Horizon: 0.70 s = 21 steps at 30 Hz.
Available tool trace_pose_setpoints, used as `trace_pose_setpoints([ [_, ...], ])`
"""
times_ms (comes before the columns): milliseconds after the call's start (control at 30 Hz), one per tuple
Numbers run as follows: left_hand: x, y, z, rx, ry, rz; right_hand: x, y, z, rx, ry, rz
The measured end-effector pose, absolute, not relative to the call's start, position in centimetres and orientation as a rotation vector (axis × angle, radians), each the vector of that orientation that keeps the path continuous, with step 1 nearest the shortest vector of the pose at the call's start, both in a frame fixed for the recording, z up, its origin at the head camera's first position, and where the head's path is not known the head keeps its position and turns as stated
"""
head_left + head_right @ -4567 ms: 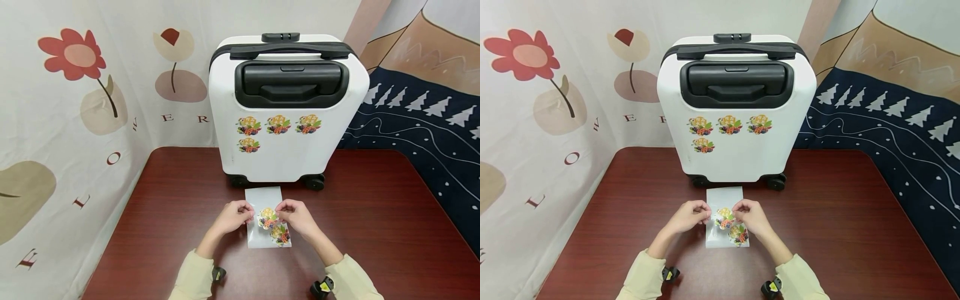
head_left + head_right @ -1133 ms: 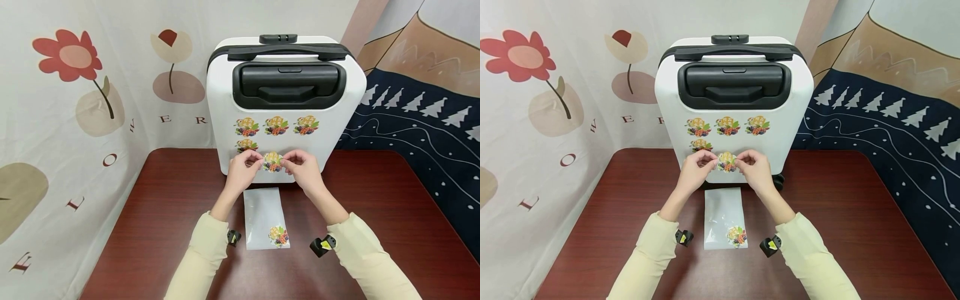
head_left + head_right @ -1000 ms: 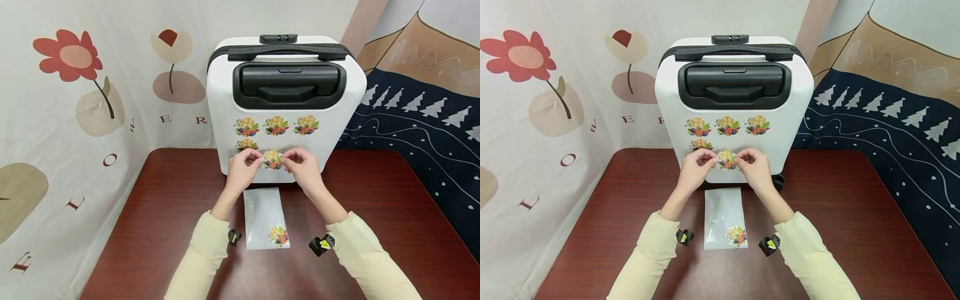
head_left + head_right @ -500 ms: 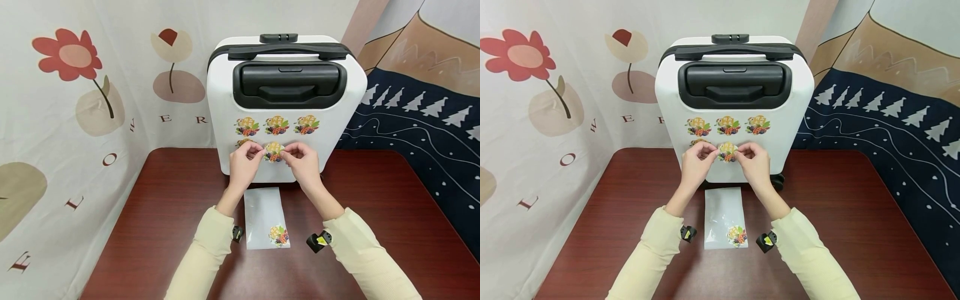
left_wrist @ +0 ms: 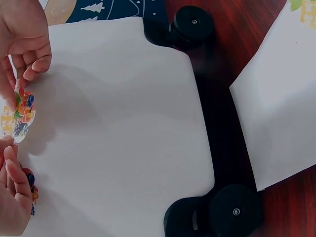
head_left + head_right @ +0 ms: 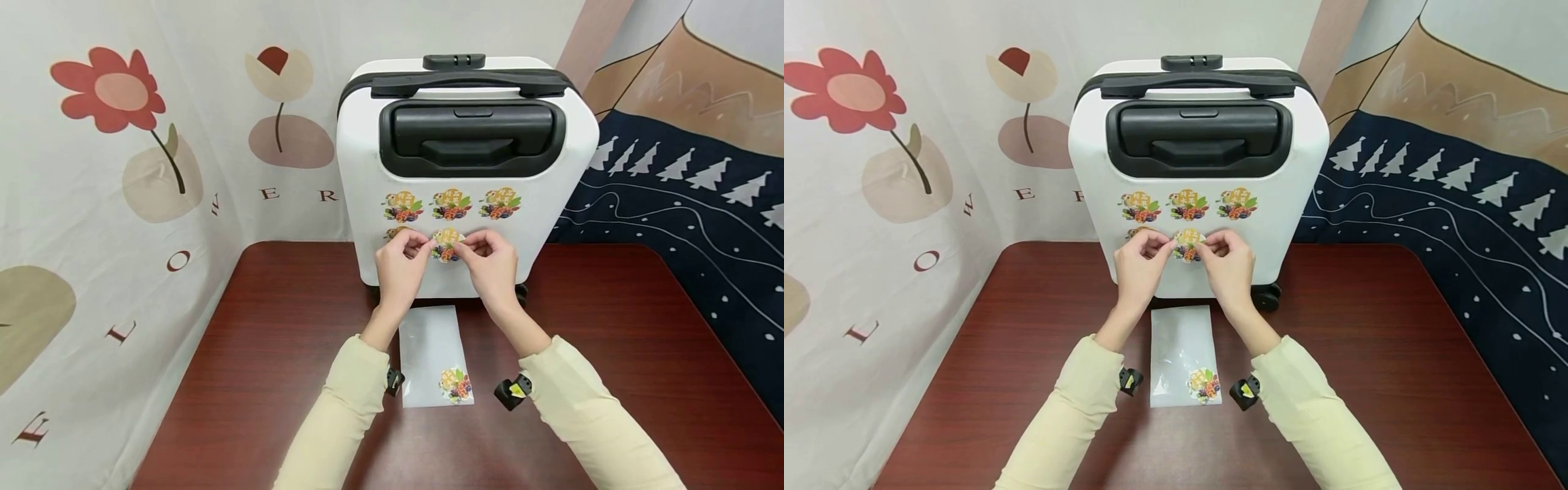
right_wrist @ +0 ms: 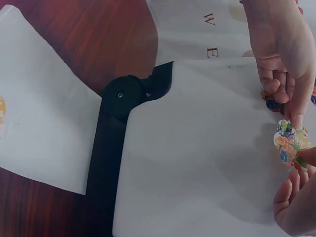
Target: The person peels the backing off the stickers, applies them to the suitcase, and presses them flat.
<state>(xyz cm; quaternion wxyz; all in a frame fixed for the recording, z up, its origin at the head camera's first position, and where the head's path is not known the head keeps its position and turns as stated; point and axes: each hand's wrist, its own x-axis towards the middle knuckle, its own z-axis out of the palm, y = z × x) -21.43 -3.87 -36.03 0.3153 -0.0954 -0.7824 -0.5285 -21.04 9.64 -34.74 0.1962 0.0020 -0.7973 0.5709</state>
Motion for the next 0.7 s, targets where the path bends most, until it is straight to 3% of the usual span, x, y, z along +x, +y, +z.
trace_pose_setpoints([
  [700,-21.6,-3.4,-36.4,-0.200,-1.988,-1.327,-21.2,8.5,-34.6,0.004,-2.168,1.441],
])
